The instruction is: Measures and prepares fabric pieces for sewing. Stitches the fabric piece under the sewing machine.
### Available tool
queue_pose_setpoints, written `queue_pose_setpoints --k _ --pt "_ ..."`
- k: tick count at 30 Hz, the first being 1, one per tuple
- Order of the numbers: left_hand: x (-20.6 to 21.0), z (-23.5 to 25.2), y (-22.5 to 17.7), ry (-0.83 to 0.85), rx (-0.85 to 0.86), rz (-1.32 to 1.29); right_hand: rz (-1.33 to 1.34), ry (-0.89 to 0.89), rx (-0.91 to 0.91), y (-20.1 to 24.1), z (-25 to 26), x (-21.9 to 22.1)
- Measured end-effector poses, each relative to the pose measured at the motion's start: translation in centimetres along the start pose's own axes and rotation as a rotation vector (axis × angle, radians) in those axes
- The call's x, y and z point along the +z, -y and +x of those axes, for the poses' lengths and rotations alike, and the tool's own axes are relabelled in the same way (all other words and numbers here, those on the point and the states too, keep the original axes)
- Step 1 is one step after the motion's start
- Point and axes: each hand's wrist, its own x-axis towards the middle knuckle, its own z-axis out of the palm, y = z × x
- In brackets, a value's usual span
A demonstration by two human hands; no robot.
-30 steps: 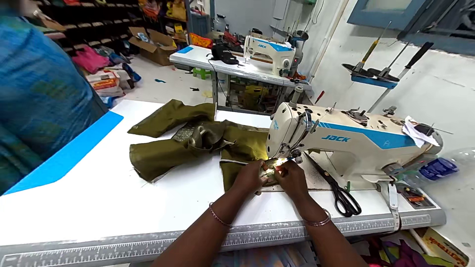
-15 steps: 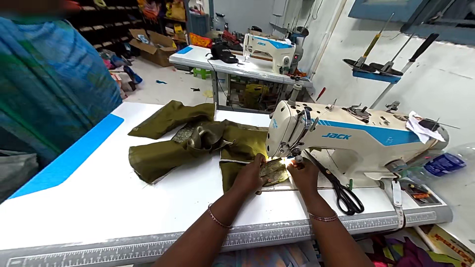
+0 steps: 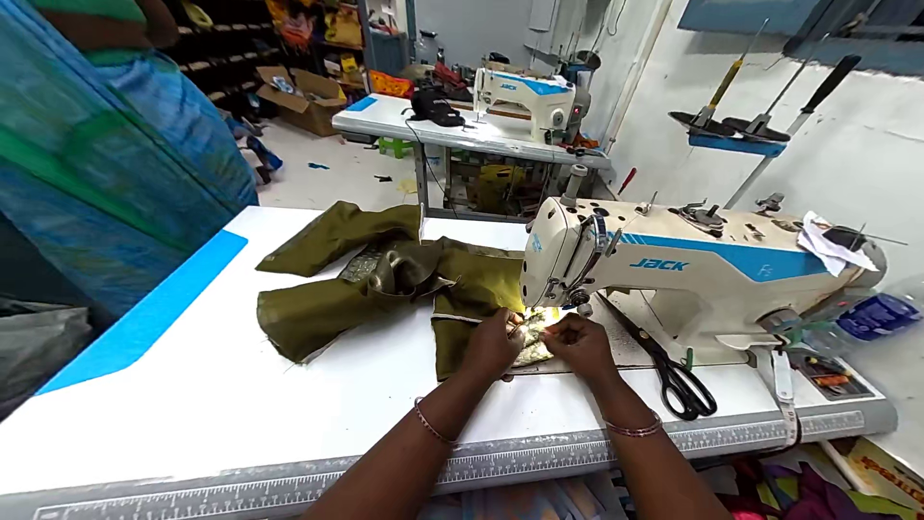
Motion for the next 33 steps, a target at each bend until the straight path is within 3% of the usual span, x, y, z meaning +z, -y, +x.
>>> queue_pose_setpoints --k 3,7,11,17,20,23,24,27,30,33 --pt "0.1 0.1 -0.1 0.028 -0.018 0.012 -0.298 0.062 -0.186 -0.8 -0.4 0.7" --pt "0.3 0.2 0.0 0.021 0.01 0.03 -0.49 0.065 -0.215 -0.7 -0.4 1.5" --pt "0.7 -0.1 0.2 -0.012 0.085 0.057 -0.552 0.065 -0.148 0.0 -0.7 1.8" --pt "-0.1 -0.2 -1.1 0.041 0.021 0.074 -0.618 0.122 -0.297 -0.2 -0.9 1.6" --pt "-0.3 0.0 -1.1 0.067 0.021 0.069 -0.699 0.101 -0.143 1.3 -1.3 1.7" --pt "-0.9 -0.9 -1.6 0.057 0.033 0.044 -0.758 0.049 0.238 1.8 0.6 0.2" --pt "-0.9 -0.4 -1.2 0.062 0.047 0.052 -0.75 -0.035 0.266 1.2 1.1 -0.4" --pt "-0.6 0.7 -0.3 0.086 0.054 0.061 -0.636 -0.203 0.09 0.2 0.6 -0.1" --pt "-0.4 0.7 -0.1 0.075 0.033 0.028 -0.563 -0.08 -0.253 -0.7 -0.3 1.0" --pt "-0.5 0.6 -0.2 0.089 0.027 0.016 -0.533 0.08 -0.295 -1.0 0.2 1.5"
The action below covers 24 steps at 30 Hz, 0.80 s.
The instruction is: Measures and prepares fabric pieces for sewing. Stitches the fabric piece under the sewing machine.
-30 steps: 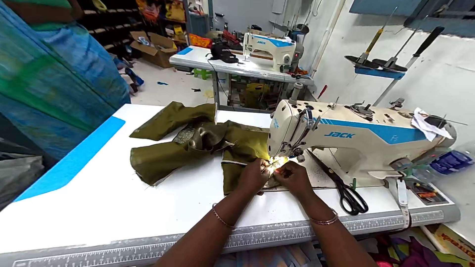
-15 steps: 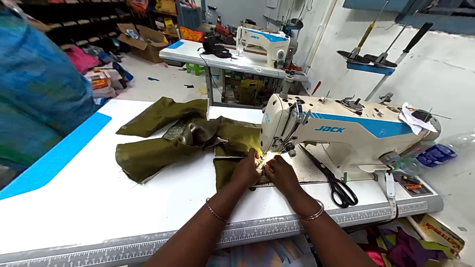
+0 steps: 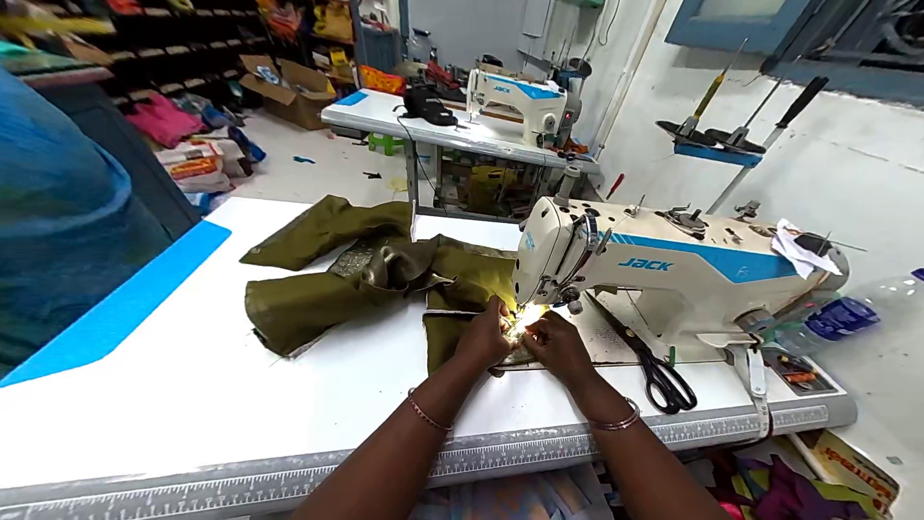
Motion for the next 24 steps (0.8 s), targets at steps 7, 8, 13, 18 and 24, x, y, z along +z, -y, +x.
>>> queue_pose_setpoints --k 7,8,13,18,24 --pt "-0.3 -0.2 -0.3 0.017 0.014 0.009 -0.138 -0.024 0.356 0.3 0.6 -1.3" --pt "-0.3 -0.2 -0.3 0.016 0.014 0.005 -0.114 -0.08 0.344 -0.1 0.5 -1.4" --pt "0.1 0.0 0.0 0.001 0.007 -0.013 0.019 -0.018 -0.037 0.0 -0.3 0.0" --pt "0.1 0.0 -0.2 0.009 0.006 -0.006 -0.091 0.049 0.067 0.7 -0.6 -0.3" --pt "-0.2 0.0 -0.1 0.006 0.022 -0.003 -0.201 -0.123 0.277 -1.2 0.1 -2.0"
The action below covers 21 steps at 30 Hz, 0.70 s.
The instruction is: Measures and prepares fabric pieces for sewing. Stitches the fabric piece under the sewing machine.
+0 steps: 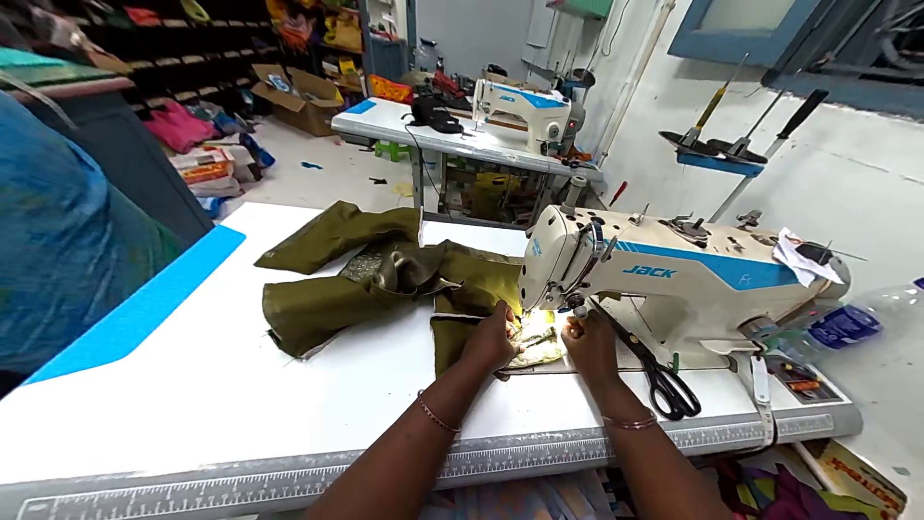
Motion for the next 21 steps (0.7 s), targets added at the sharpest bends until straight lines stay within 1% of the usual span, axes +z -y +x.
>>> queue_pose_setpoints --k 2,3,4,5,6,8,9,10,11,12,14,15,16,18,19,20,21 --pt "0.1 0.0 0.0 0.006 -0.005 -0.005 0.113 0.015 -0.186 0.6 -1.0 0.6" --pt "0.1 0.0 0.0 0.008 -0.01 -0.004 0.155 0.049 -0.27 0.9 -1.1 1.2" --pt "0.1 0.0 0.1 0.007 -0.016 0.002 0.182 0.104 -0.312 1.1 -1.0 1.5" --pt "0.0 0.0 0.1 0.008 -0.018 0.004 0.176 0.155 -0.308 1.3 -0.9 1.6" --pt "0.0 -0.1 0.0 0.009 -0.017 0.002 0.146 0.174 -0.261 1.5 -0.8 1.3" --pt "0.1 -0.1 0.0 0.015 -0.008 0.001 0.027 0.173 -0.107 1.7 -0.7 0.3" --pt "0.1 -0.1 -0.1 0.019 -0.001 0.004 -0.01 0.133 -0.054 1.4 -0.7 0.0" --pt "0.1 -0.1 0.0 0.015 0.002 0.006 -0.001 0.069 -0.049 1.1 -0.7 0.1" --pt "0.1 0.0 0.0 0.009 0.003 0.006 0.032 0.021 -0.086 0.9 -0.8 0.3" --pt "0.1 0.0 0.1 0.005 0.0 0.006 0.078 0.026 -0.151 0.9 -0.9 0.7" --pt "0.1 0.1 0.1 0.004 -0.006 0.001 0.121 0.112 -0.277 1.4 -1.0 1.5" --pt "0.2 0.2 0.1 0.004 -0.009 -0.003 0.108 0.154 -0.269 1.6 -0.9 1.5" --pt "0.2 0.1 0.0 0.004 -0.011 -0.006 0.074 0.177 -0.213 1.7 -0.8 1.3" --pt "0.1 -0.1 0.0 0.005 -0.005 -0.001 -0.004 0.208 0.0 1.7 -0.1 0.6" --pt "0.1 -0.1 0.0 0.006 0.001 0.003 -0.005 0.171 0.049 1.4 0.1 0.5" --pt "0.1 0.0 0.1 0.005 0.008 0.006 0.022 0.102 0.019 1.1 0.0 0.7" --pt "0.1 0.1 0.1 0.004 0.009 0.008 0.062 0.052 -0.069 1.0 -0.3 1.0"
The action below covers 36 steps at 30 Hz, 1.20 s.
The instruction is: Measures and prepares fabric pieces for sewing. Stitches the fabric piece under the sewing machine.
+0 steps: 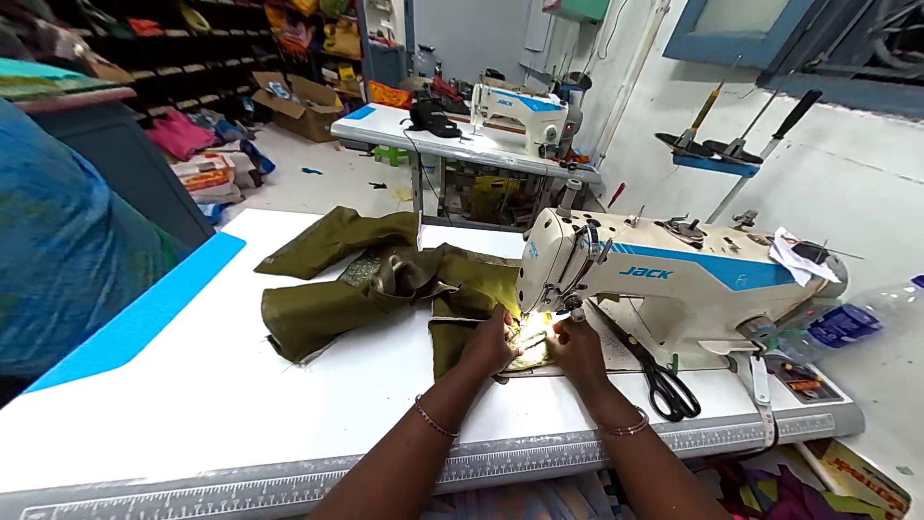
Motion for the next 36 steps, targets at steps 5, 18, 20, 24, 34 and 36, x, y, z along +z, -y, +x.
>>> queue_pose_setpoints --k 5,18,20,24,34,36 --pt "0.0 -0.2 -0.2 -0.001 -0.017 -0.007 -0.057 0.147 -0.051 0.7 -0.2 0.0" --pt "-0.1 0.0 0.0 0.0 -0.007 -0.009 -0.023 -0.012 -0.045 -0.1 0.0 0.2" --pt "-0.1 0.2 0.1 -0.005 -0.011 -0.01 0.02 0.086 -0.2 0.4 -0.4 0.6" --pt "-0.2 -0.2 -0.2 -0.004 -0.014 0.006 -0.042 0.126 0.111 0.2 0.7 -0.5" --pt "-0.1 -0.3 0.0 -0.014 -0.007 -0.006 0.013 -0.013 0.073 -0.3 0.2 -0.6" --pt "0.0 -0.1 0.1 -0.012 -0.007 -0.008 0.093 -0.043 -0.088 -0.3 -0.3 0.1"
